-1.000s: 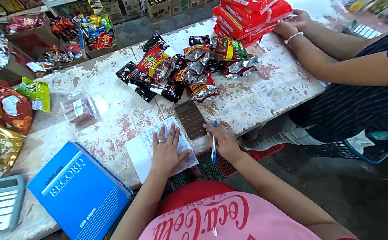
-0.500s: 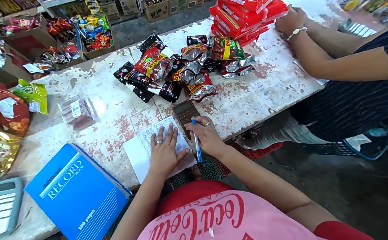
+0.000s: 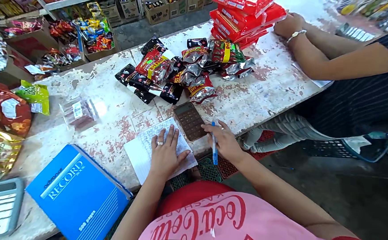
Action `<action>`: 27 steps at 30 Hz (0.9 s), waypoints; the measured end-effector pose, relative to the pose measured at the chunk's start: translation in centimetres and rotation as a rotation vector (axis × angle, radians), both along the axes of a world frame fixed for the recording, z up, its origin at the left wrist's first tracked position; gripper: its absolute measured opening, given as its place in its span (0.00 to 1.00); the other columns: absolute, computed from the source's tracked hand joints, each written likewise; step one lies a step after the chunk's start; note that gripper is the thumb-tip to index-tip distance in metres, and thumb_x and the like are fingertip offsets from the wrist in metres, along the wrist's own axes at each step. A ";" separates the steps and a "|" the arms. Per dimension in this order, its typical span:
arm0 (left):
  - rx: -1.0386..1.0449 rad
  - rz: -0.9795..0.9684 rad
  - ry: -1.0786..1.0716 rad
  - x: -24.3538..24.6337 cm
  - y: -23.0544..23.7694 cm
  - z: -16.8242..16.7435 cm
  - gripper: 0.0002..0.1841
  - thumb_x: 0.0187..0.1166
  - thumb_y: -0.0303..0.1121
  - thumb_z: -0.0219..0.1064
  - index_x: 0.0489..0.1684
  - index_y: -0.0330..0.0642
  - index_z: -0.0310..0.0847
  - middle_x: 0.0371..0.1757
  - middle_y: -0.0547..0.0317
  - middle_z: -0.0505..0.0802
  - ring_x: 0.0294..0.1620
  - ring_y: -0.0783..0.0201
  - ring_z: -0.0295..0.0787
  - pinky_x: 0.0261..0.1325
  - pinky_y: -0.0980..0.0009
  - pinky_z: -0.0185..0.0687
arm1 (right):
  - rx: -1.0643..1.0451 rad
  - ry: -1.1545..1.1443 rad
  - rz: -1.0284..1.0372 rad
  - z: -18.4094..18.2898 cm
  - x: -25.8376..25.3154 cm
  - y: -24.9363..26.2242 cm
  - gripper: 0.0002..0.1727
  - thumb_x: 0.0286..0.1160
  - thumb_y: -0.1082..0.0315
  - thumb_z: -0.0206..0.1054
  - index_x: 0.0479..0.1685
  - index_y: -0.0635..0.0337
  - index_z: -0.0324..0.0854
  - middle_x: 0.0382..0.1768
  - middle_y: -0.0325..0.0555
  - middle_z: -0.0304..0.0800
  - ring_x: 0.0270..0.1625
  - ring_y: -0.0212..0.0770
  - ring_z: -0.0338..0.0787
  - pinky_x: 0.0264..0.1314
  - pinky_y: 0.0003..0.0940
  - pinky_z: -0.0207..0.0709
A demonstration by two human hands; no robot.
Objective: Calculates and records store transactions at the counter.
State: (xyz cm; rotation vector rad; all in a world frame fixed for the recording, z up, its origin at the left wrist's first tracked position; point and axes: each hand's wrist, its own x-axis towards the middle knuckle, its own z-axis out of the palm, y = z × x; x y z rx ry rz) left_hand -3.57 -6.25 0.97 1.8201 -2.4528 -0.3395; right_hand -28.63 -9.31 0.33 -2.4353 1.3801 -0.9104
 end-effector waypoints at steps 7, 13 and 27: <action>-0.047 -0.037 0.033 0.0 0.2 0.0 0.47 0.78 0.75 0.41 0.89 0.51 0.65 0.91 0.57 0.69 0.90 0.35 0.58 0.82 0.30 0.53 | -0.022 0.041 -0.012 -0.6 -0.4 0.7 0.17 0.86 0.66 0.53 0.58 0.61 0.86 0.58 0.50 0.95 0.61 0.50 0.94 0.79 0.68 0.67; -0.053 -0.051 0.035 0.0 0.3 0.0 0.46 0.79 0.74 0.41 0.88 0.50 0.67 0.90 0.55 0.71 0.90 0.33 0.58 0.82 0.28 0.52 | 0.019 0.108 -0.036 0.5 0.1 0.4 0.17 0.81 0.68 0.55 0.57 0.61 0.87 0.55 0.49 0.96 0.59 0.55 0.94 0.76 0.68 0.69; -0.024 -0.053 0.073 0.2 0.2 0.0 0.46 0.80 0.74 0.40 0.88 0.49 0.67 0.91 0.56 0.69 0.91 0.41 0.59 0.84 0.37 0.55 | 0.091 0.069 -0.014 1.8 3.6 -3.7 0.15 0.81 0.68 0.58 0.56 0.60 0.88 0.51 0.50 0.96 0.74 0.64 0.82 0.82 0.70 0.59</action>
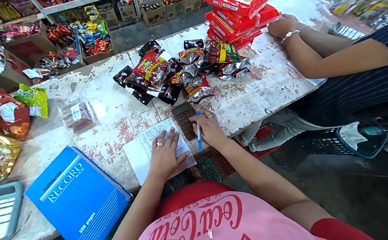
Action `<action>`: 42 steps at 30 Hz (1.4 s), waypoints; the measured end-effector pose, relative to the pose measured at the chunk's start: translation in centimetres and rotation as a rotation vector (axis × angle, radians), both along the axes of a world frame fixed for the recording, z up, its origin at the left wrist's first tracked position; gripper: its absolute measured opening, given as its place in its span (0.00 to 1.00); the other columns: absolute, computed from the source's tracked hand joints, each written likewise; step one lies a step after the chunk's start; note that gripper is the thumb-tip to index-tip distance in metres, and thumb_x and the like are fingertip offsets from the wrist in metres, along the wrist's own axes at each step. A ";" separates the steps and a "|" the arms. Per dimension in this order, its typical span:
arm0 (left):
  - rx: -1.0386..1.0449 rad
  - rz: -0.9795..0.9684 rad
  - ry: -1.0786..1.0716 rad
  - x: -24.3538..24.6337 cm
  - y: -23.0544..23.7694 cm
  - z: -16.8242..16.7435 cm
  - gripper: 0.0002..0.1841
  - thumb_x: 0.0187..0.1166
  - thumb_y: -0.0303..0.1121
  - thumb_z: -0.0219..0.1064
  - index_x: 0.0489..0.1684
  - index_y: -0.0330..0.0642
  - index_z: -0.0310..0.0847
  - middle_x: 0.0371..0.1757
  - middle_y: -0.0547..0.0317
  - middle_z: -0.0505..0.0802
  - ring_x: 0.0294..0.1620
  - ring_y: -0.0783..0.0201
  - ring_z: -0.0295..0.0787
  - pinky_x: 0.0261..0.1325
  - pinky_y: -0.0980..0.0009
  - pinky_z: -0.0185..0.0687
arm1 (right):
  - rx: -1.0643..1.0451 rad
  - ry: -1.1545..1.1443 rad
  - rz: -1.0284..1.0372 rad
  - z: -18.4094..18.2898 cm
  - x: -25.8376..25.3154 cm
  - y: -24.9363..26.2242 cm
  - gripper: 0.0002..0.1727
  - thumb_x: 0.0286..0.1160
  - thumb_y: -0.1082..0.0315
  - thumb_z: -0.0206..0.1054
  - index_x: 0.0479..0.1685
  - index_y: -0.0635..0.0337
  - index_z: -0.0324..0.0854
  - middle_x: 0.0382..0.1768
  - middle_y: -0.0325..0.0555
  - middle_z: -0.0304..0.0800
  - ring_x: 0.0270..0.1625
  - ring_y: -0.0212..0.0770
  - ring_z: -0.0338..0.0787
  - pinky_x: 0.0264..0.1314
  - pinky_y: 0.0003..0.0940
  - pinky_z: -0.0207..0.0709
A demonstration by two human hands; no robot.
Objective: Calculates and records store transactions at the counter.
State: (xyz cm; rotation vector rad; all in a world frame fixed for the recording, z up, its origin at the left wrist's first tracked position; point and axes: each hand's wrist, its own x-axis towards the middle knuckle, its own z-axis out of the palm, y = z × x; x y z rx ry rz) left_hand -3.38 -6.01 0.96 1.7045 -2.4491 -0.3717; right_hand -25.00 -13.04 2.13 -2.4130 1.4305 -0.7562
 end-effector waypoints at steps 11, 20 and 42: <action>0.009 -0.001 0.000 0.1 0.1 0.1 0.45 0.81 0.73 0.39 0.89 0.50 0.66 0.91 0.57 0.69 0.91 0.41 0.59 0.85 0.38 0.54 | -0.008 -0.020 0.019 -1.0 -1.6 2.4 0.17 0.83 0.67 0.56 0.62 0.61 0.85 0.61 0.48 0.94 0.73 0.59 0.86 0.79 0.73 0.63; -0.027 -0.007 0.020 0.0 0.1 0.1 0.44 0.81 0.72 0.43 0.85 0.48 0.71 0.88 0.55 0.73 0.89 0.38 0.62 0.82 0.33 0.57 | -0.042 0.016 -0.018 -2.2 -3.5 4.6 0.15 0.81 0.68 0.56 0.56 0.60 0.87 0.65 0.50 0.92 0.67 0.56 0.90 0.77 0.70 0.66; -0.082 -0.021 0.085 0.3 0.4 -0.3 0.40 0.83 0.68 0.46 0.79 0.46 0.78 0.84 0.54 0.79 0.85 0.42 0.71 0.80 0.40 0.63 | -0.047 0.032 0.025 0.1 0.5 1.9 0.13 0.80 0.66 0.60 0.54 0.58 0.88 0.49 0.47 0.97 0.69 0.60 0.87 0.79 0.68 0.64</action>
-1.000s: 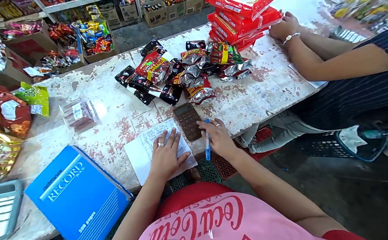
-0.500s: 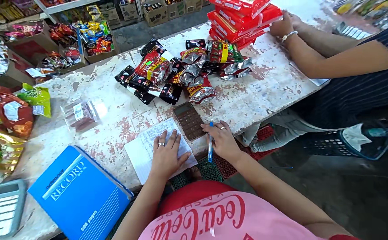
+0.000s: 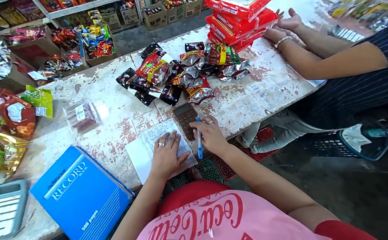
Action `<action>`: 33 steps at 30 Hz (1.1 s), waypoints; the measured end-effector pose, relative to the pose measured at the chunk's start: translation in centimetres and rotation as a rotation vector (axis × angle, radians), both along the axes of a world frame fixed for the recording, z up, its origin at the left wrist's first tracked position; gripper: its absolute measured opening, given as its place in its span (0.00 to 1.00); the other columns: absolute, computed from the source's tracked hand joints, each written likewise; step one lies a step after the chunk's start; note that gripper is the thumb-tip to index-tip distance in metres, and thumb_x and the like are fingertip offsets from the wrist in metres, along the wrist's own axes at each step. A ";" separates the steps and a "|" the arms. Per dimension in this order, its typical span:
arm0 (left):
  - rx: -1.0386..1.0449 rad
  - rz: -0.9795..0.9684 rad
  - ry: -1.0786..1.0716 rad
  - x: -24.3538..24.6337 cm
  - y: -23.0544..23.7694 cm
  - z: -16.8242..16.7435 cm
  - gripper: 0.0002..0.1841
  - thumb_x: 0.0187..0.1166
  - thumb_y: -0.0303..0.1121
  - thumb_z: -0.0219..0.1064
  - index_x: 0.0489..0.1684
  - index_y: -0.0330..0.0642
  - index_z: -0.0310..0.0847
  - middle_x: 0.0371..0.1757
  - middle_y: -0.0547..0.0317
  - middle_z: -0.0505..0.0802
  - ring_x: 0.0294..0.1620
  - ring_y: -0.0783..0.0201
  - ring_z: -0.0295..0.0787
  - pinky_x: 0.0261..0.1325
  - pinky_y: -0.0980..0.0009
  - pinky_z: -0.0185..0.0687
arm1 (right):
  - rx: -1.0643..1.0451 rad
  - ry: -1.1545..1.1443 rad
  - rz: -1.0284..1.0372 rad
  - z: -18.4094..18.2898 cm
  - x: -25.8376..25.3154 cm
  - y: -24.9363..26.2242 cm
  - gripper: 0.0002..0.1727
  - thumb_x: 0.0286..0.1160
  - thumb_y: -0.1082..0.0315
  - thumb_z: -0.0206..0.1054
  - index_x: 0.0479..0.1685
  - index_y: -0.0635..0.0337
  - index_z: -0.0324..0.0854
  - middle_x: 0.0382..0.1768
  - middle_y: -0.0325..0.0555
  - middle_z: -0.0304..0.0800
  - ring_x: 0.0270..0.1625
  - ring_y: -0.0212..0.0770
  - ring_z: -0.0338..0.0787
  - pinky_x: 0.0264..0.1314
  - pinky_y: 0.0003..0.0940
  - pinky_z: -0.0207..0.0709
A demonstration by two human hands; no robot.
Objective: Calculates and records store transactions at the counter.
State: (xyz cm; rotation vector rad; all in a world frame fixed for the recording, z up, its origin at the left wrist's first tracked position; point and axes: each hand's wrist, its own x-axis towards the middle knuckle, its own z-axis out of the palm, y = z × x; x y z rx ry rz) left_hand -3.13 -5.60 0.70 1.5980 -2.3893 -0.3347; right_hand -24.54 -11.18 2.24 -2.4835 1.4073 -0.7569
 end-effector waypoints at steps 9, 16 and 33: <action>0.008 -0.006 0.023 0.0 0.1 0.1 0.39 0.83 0.67 0.46 0.76 0.45 0.80 0.83 0.52 0.80 0.85 0.41 0.70 0.83 0.36 0.60 | 0.076 0.010 0.131 -0.5 -0.3 3.5 0.17 0.76 0.70 0.62 0.61 0.57 0.87 0.59 0.46 0.94 0.74 0.58 0.84 0.82 0.73 0.58; -0.058 -0.012 0.055 0.0 0.0 -0.2 0.38 0.84 0.66 0.48 0.73 0.43 0.83 0.80 0.50 0.83 0.82 0.41 0.75 0.79 0.41 0.68 | -0.022 -0.052 -0.066 -1.9 -3.6 2.4 0.17 0.79 0.67 0.59 0.60 0.63 0.86 0.61 0.52 0.94 0.66 0.56 0.91 0.78 0.70 0.67; -0.142 -0.023 0.083 0.2 0.3 -0.8 0.35 0.85 0.63 0.49 0.67 0.44 0.88 0.75 0.51 0.87 0.79 0.40 0.78 0.78 0.40 0.70 | -0.017 -0.050 -0.004 -1.4 -1.7 0.6 0.15 0.84 0.65 0.57 0.57 0.59 0.87 0.52 0.47 0.96 0.70 0.63 0.86 0.79 0.72 0.62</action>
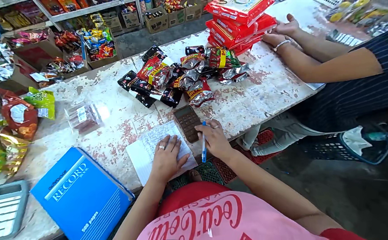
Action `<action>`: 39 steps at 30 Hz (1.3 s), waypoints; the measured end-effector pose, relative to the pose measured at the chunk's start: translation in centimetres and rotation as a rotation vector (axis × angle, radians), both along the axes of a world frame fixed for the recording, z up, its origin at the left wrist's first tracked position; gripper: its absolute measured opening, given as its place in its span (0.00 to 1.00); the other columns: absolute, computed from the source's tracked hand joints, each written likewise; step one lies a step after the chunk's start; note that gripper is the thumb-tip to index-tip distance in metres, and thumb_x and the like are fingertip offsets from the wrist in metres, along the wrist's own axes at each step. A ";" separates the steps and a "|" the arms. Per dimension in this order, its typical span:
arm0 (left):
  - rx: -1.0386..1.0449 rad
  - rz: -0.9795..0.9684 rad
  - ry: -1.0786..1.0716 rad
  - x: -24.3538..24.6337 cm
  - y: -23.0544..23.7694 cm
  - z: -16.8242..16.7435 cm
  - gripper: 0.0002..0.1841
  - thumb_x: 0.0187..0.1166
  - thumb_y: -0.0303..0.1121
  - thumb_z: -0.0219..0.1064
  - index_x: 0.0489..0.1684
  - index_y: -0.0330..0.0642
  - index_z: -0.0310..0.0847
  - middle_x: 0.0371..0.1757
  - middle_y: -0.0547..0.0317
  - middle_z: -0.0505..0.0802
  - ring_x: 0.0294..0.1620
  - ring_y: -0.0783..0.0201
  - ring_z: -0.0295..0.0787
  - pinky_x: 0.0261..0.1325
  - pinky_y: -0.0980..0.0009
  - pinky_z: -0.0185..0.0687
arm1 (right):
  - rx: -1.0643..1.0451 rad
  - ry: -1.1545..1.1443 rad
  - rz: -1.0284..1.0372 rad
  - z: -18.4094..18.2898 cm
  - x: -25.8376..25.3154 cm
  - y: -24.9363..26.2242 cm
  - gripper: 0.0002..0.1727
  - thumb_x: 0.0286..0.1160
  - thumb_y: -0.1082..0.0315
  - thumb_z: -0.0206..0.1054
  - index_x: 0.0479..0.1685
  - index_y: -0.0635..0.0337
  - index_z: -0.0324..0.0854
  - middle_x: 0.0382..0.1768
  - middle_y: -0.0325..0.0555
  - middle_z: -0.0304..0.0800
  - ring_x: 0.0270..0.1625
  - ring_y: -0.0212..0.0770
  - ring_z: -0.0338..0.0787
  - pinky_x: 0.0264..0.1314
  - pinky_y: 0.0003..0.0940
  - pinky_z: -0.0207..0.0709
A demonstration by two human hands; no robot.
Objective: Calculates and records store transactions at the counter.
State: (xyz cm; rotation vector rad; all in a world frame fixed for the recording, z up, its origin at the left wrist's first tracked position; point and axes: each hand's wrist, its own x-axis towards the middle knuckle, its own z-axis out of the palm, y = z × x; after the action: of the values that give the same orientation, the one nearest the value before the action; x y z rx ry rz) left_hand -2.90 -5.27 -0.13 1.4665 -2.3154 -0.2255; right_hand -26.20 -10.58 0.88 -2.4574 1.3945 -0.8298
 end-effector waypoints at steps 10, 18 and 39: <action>0.073 0.033 -0.090 -0.8 0.5 0.8 0.32 0.86 0.58 0.52 0.72 0.41 0.83 0.79 0.51 0.84 0.82 0.41 0.75 0.77 0.40 0.70 | 0.002 0.000 0.090 -0.1 0.7 2.7 0.14 0.82 0.63 0.59 0.56 0.54 0.88 0.59 0.44 0.95 0.75 0.57 0.83 0.81 0.71 0.60; -0.002 0.056 -0.155 -1.3 1.9 -0.5 0.49 0.75 0.73 0.52 0.80 0.35 0.75 0.85 0.44 0.77 0.85 0.38 0.71 0.79 0.38 0.68 | -0.019 -0.027 -0.022 -0.7 -2.7 2.1 0.18 0.86 0.64 0.55 0.60 0.64 0.85 0.61 0.53 0.93 0.64 0.53 0.92 0.78 0.69 0.67; 0.168 0.058 -0.199 0.2 0.9 0.2 0.52 0.77 0.75 0.43 0.89 0.38 0.63 0.92 0.48 0.66 0.92 0.41 0.58 0.87 0.38 0.53 | 0.059 0.026 0.077 0.3 1.8 1.3 0.17 0.84 0.64 0.56 0.61 0.55 0.86 0.61 0.45 0.93 0.78 0.61 0.80 0.81 0.75 0.57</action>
State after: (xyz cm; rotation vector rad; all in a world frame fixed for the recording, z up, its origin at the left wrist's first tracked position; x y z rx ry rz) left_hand -2.74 -4.37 0.05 1.7059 -2.4557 -0.2746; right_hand -24.44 -9.27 1.14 -2.4690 1.3040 -0.7324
